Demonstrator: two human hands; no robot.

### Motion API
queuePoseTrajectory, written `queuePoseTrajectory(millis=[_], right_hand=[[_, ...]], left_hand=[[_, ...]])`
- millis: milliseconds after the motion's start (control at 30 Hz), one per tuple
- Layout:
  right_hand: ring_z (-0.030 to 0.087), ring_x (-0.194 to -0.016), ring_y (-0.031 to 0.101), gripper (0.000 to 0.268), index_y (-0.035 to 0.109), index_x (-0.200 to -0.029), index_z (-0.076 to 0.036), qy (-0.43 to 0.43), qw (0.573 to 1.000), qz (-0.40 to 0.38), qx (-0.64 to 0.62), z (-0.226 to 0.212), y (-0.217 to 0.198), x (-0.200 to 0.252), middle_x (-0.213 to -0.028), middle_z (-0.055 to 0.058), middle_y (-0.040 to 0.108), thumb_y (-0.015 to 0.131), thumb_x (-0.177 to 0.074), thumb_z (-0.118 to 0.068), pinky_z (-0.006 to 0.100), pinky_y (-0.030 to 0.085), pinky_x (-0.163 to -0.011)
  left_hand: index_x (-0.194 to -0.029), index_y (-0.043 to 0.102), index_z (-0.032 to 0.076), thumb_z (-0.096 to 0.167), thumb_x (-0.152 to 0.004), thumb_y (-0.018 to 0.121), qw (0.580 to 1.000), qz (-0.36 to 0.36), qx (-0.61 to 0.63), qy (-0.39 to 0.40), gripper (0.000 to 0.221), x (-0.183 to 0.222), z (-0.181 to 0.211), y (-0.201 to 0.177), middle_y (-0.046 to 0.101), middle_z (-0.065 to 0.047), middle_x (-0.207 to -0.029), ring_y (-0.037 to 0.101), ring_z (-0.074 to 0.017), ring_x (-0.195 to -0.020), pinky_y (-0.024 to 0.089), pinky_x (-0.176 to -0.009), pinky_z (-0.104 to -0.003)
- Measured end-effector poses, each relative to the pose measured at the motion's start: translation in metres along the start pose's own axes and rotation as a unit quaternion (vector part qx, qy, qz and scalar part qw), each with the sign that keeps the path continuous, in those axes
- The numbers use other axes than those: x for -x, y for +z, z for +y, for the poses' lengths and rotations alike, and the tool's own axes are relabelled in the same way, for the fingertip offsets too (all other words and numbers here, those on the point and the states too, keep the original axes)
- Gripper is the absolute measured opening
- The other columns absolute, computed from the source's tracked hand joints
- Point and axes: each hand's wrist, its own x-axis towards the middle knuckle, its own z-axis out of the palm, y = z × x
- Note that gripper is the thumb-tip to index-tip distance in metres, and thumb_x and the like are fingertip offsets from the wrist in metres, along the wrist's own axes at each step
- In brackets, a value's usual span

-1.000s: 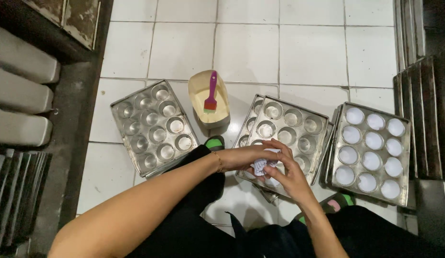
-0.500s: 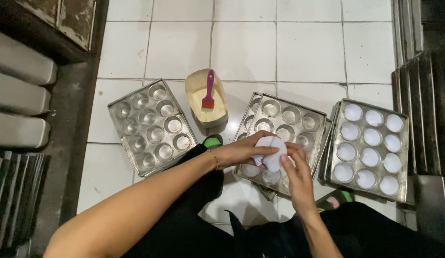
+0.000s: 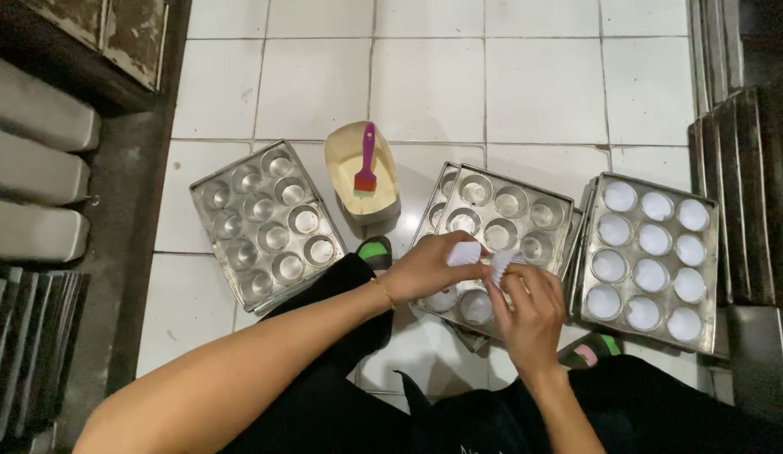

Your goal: Placing paper cupcake liners into metal muffin tins.

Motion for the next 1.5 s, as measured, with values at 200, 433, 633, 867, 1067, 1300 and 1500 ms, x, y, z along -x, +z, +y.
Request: queuePoseTrajectory(millis=[200,433,633,867,1067,1300,1500], right_hand=[[0.027,-0.097,0.063,0.016,0.071,-0.094,-0.003,-0.062,0.997,-0.013,0.037,-0.008,-0.006,-0.005,-0.099,0.008,0.067,0.079,-0.083,-0.012,0.044,0.042,-0.092],[0.028,-0.109,0.055,0.014,0.076,-0.105,-0.009,0.069,0.996,0.048,-0.001,0.0,-0.003,-0.008,-0.106,0.012,0.061,0.077,-0.091,-0.01,0.042,0.043,-0.099],[0.016,-0.082,0.07,0.019,0.069,-0.103,-0.001,0.274,0.921,-0.047,-0.274,0.056,0.012,-0.004,-0.092,0.008,0.073,0.079,-0.089,-0.011,0.027,0.057,-0.075],[0.023,-0.079,0.072,0.019,0.069,-0.105,-0.001,0.258,0.962,-0.073,-0.044,0.172,0.042,0.072,-0.089,0.014,0.075,0.076,-0.092,-0.013,0.035,0.055,-0.069],[0.039,-0.085,0.071,0.014,0.071,-0.102,-0.004,0.308,0.939,-0.149,0.03,0.181,0.069,0.122,-0.091,0.019,0.074,0.072,-0.091,-0.011,0.047,0.055,-0.075],[0.041,-0.093,0.065,0.009,0.067,-0.091,-0.002,0.187,0.971,-0.125,0.081,0.177,0.083,0.136,-0.094,0.021,0.065,0.071,-0.084,-0.003,0.049,0.052,-0.08],[0.041,-0.093,0.066,0.01,0.067,-0.098,-0.003,0.178,0.972,-0.139,0.058,0.173,0.076,0.15,-0.102,0.018,0.067,0.069,-0.097,-0.012,0.048,0.052,-0.082]], left_hand=[[-0.114,0.074,0.003,0.038,-0.083,0.081,0.999,0.016,-0.039,0.016,0.047,0.005,0.009,0.005,0.073,-0.002,-0.08,0.063,-0.0076,-0.055,0.052,-0.052,-0.024],[-0.112,0.075,0.004,0.033,-0.084,0.081,0.999,0.028,0.027,-0.027,0.041,-0.005,-0.009,0.0,0.07,-0.001,-0.078,0.057,-0.0053,-0.056,0.049,-0.049,-0.023],[-0.114,0.073,0.003,0.038,-0.084,0.083,1.0,0.005,0.006,-0.004,0.047,-0.006,-0.007,0.001,0.074,-0.001,-0.086,0.065,-0.0053,-0.07,0.054,-0.06,-0.022],[-0.125,0.06,0.004,0.049,-0.086,0.072,0.989,0.105,0.07,-0.073,0.061,-0.016,-0.013,-0.011,0.074,-0.008,-0.094,0.072,-0.011,-0.075,0.057,-0.06,-0.027],[-0.131,0.051,0.006,0.051,-0.089,0.067,0.962,0.103,0.201,-0.15,0.064,-0.013,0.008,-0.018,0.071,-0.009,-0.104,0.072,-0.0138,-0.085,0.06,-0.065,-0.028],[-0.128,0.052,0.006,0.051,-0.089,0.067,0.963,0.1,0.198,-0.15,0.061,-0.014,0.004,-0.016,0.071,-0.011,-0.105,0.071,-0.0149,-0.085,0.061,-0.066,-0.03],[-0.128,0.05,0.007,0.05,-0.088,0.068,0.962,0.102,0.21,-0.143,0.062,-0.012,0.008,-0.021,0.07,-0.01,-0.108,0.072,-0.0163,-0.088,0.062,-0.066,-0.031]])
